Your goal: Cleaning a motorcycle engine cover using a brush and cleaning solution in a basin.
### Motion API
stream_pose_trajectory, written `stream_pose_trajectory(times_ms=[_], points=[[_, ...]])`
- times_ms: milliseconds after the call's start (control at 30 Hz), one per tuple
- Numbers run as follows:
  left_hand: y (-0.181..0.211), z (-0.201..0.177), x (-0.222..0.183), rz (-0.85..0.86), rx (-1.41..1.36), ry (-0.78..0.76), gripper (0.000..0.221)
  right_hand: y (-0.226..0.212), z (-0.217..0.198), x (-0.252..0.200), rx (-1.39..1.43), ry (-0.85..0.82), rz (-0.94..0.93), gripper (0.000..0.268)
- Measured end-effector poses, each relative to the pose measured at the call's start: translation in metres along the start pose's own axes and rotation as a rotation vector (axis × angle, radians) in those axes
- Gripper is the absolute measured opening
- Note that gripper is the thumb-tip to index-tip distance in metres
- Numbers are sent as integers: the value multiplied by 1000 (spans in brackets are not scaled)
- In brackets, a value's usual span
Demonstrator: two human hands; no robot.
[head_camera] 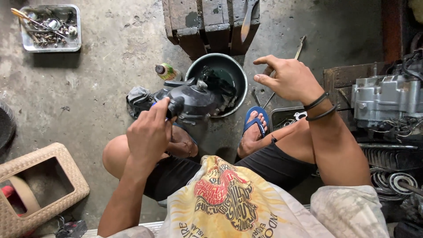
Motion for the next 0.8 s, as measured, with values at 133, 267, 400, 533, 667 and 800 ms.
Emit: stream_pose_trajectory(times_ms=[133,267,400,533,667,800], points=[[-5,-12,18,-26,-44,-40,51,-4,-1,1,-11,-15,-20,41],[-4,-4,25,-51,-139,-40,45,-9,0,0,12,-21,-56,42],[-9,12,27,-70,-192,0,44,-9,0,2,11,-36,-88,43],[-10,13,29,-89,-253,24,43,-11,-3,1,11,-44,-95,44],[-10,16,28,-112,-290,32,43,-7,-5,-2,49,-19,-109,45],[-14,15,27,-118,-307,32,43,-7,-7,-4,69,-23,-106,44]])
Point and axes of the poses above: each hand's wrist, its own x-axis towards the middle knuckle, its own z-axis out of the palm, y = z × x, the point moved 3 cm from there along x, towards the middle knuckle, and after that the axes turned 11 degrees about x, right-handed, at the moved point
